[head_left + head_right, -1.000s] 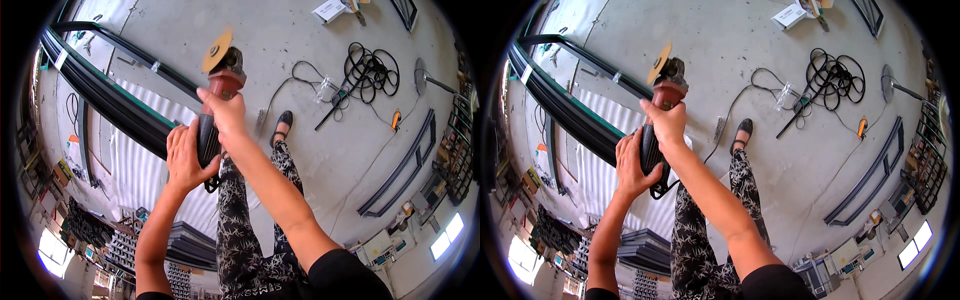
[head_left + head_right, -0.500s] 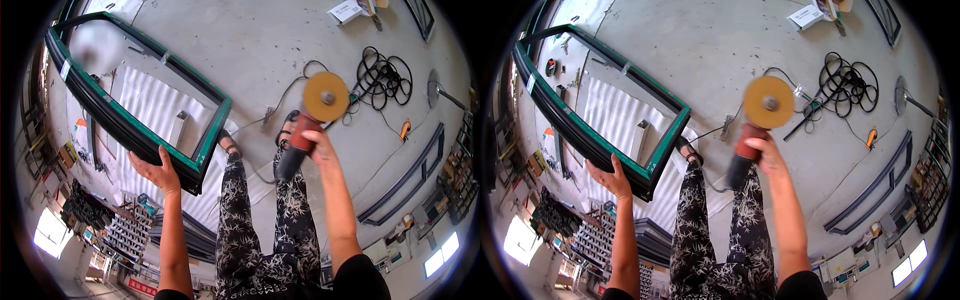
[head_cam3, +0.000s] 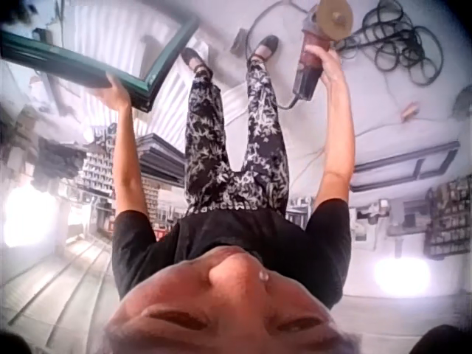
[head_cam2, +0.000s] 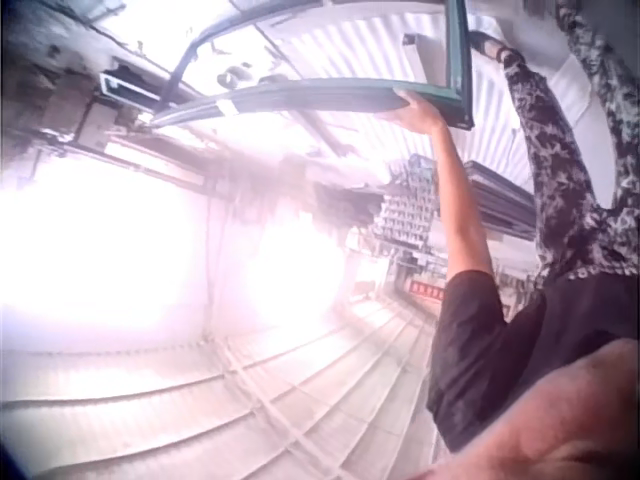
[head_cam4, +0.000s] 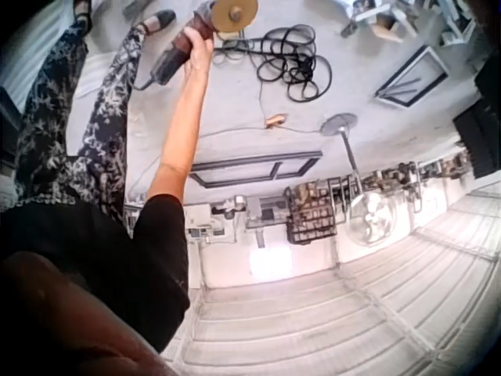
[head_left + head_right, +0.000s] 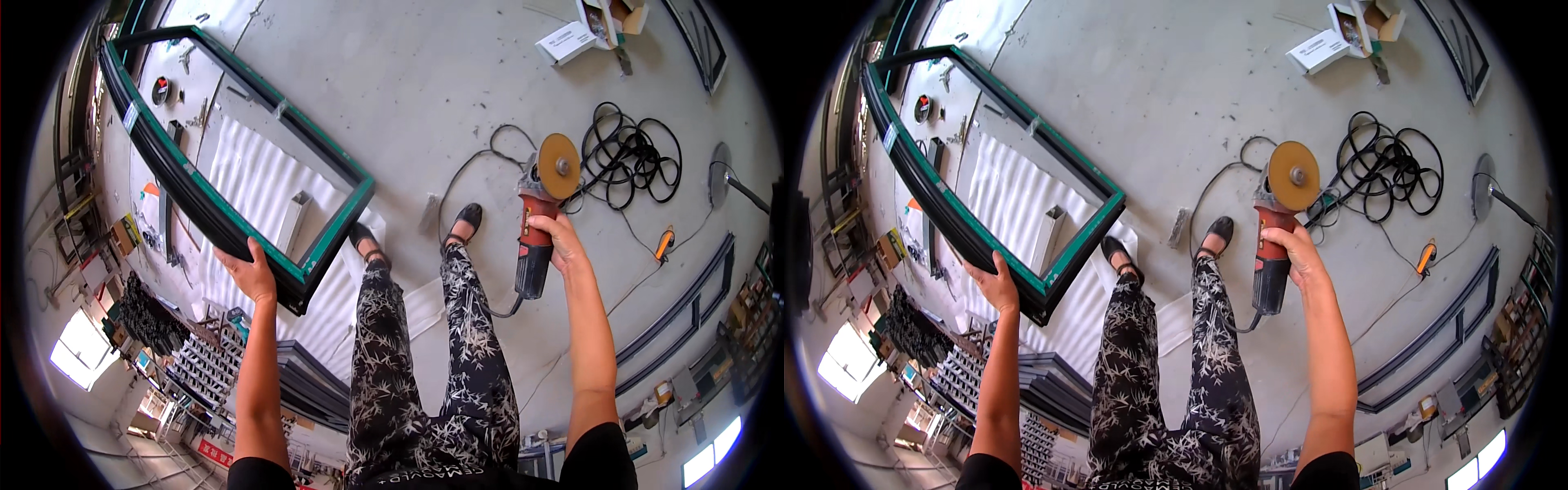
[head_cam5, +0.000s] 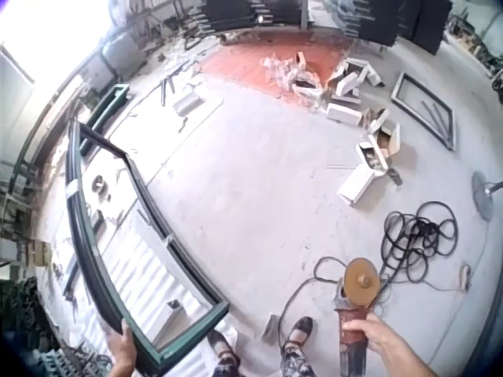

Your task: The person holds a green metal frame by hand and uses a handheld angle grinder to grind the corner of the frame, producing visible sparks and dust.

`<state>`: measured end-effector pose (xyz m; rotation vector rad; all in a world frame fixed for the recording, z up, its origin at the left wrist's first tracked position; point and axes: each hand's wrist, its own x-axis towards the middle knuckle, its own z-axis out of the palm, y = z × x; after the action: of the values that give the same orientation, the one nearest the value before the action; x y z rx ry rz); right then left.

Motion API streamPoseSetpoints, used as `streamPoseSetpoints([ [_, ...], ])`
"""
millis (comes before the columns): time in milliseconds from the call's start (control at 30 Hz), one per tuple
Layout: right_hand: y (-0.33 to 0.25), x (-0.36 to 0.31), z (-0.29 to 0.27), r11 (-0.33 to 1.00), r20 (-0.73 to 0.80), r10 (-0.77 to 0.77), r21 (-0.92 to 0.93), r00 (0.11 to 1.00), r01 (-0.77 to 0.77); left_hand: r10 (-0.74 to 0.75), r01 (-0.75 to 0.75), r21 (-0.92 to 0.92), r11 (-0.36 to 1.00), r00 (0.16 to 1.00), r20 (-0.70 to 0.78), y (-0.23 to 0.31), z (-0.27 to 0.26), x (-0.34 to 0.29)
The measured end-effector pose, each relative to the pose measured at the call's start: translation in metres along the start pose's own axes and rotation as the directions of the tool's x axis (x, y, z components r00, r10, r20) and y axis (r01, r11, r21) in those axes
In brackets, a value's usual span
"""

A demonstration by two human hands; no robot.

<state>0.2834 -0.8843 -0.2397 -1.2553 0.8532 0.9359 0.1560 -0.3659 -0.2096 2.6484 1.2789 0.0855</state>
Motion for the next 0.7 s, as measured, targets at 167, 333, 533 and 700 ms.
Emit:
streamPoseSetpoints([
  [167,-0.037,0.014,-0.015,0.970,-0.119,-0.141,-0.213,0.983,0.113,-0.080,0.074,0.126,0.989,0.996,0.037,-0.008,0.008,-0.001],
  [333,-0.069,0.033,-0.027,0.475,-0.181,-0.260,-0.879,0.948,-0.037,0.052,-0.047,0.159,0.986,0.998,-0.026,-0.069,0.004,0.009],
  [533,-0.123,0.024,-0.058,-0.126,0.021,-0.242,-0.992,0.970,-0.010,-0.028,0.015,0.176,0.984,0.997,0.071,-0.063,-0.008,-0.008],
  [700,-0.161,-0.006,-0.138,-0.217,-0.018,-0.281,-0.973,0.960,-0.082,-0.263,0.249,0.091,0.964,0.940,0.218,-0.041,-0.010,-0.022],
])
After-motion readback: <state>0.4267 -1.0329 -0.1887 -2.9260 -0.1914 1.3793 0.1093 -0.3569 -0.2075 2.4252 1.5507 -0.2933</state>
